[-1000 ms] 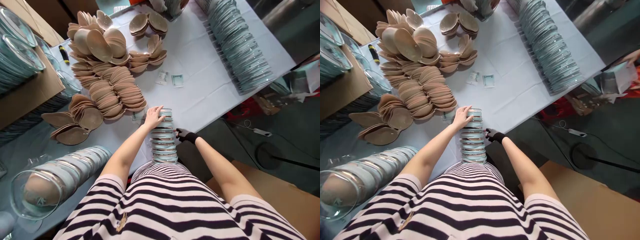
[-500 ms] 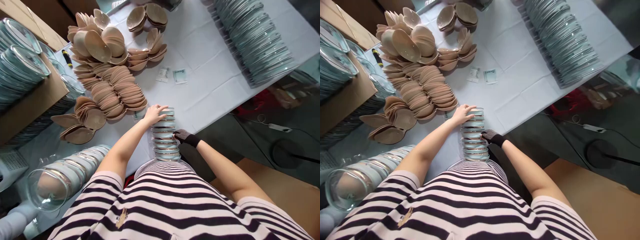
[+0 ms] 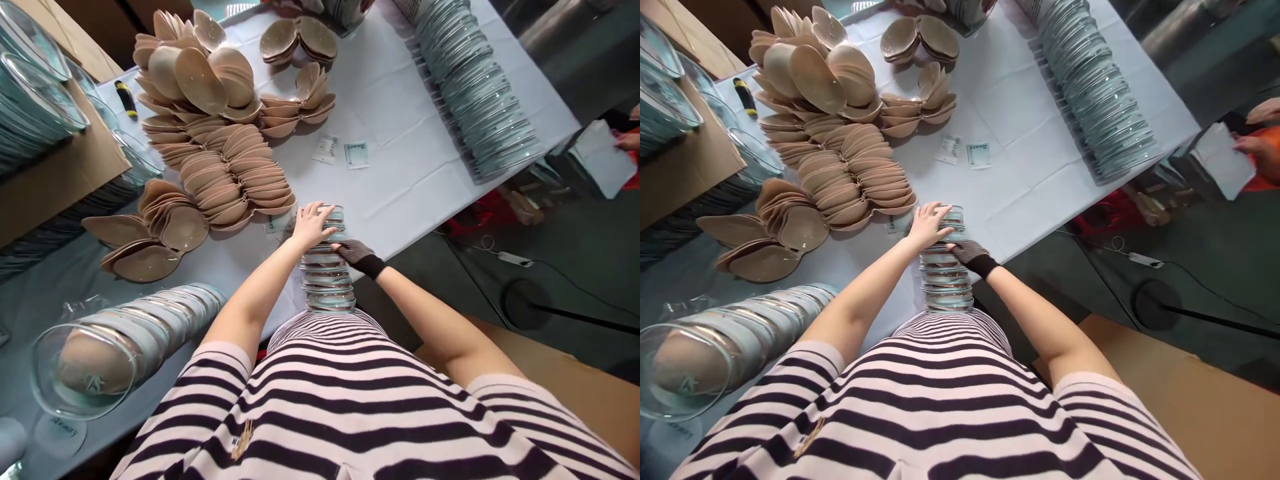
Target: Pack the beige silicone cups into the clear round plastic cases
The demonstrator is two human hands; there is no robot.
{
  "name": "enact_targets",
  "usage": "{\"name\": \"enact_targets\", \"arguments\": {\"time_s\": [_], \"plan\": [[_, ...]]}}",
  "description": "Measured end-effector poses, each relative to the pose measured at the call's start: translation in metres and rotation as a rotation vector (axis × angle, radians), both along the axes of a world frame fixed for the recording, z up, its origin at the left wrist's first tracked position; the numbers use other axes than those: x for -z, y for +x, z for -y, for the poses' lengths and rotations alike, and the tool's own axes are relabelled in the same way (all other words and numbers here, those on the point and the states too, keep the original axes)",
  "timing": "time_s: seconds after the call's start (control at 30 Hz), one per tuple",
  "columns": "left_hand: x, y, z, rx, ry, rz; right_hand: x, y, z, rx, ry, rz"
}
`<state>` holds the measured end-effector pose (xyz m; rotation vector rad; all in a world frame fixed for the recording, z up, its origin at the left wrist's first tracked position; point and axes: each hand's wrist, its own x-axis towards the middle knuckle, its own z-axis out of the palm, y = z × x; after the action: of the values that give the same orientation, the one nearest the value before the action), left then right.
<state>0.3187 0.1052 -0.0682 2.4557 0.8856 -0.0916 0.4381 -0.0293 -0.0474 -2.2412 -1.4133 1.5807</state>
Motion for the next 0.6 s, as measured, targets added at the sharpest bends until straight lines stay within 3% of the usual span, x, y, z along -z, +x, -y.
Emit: {"name": "enact_targets", "arguments": {"time_s": [0.1,0.17,0.27,0.37,0.47,0.6], "plan": [[0.002,0.001,0.005,-0.019,-0.008,-0.026,0.016,0.024,0.051,0.082,-0.156,0.006],[0.003,0.004,0.005,-0.024,-0.006,-0.046,0.033,0.024,0.075,0.131,-0.282,-0.181],[0.003,0.008,0.000,-0.004,0.003,-0.060,0.058,0.016,0.082,0.175,-0.339,-0.413],[-0.002,0.009,-0.005,0.027,-0.006,-0.091,0.072,0.020,0.072,0.122,-0.330,-0.475],[-0.008,0.009,-0.009,0.039,-0.014,-0.142,0.071,0.034,0.071,0.091,-0.350,-0.521],[-0.011,0.010,-0.011,0.041,-0.033,-0.163,0.045,0.036,0.076,0.054,-0.226,-0.523]]}}
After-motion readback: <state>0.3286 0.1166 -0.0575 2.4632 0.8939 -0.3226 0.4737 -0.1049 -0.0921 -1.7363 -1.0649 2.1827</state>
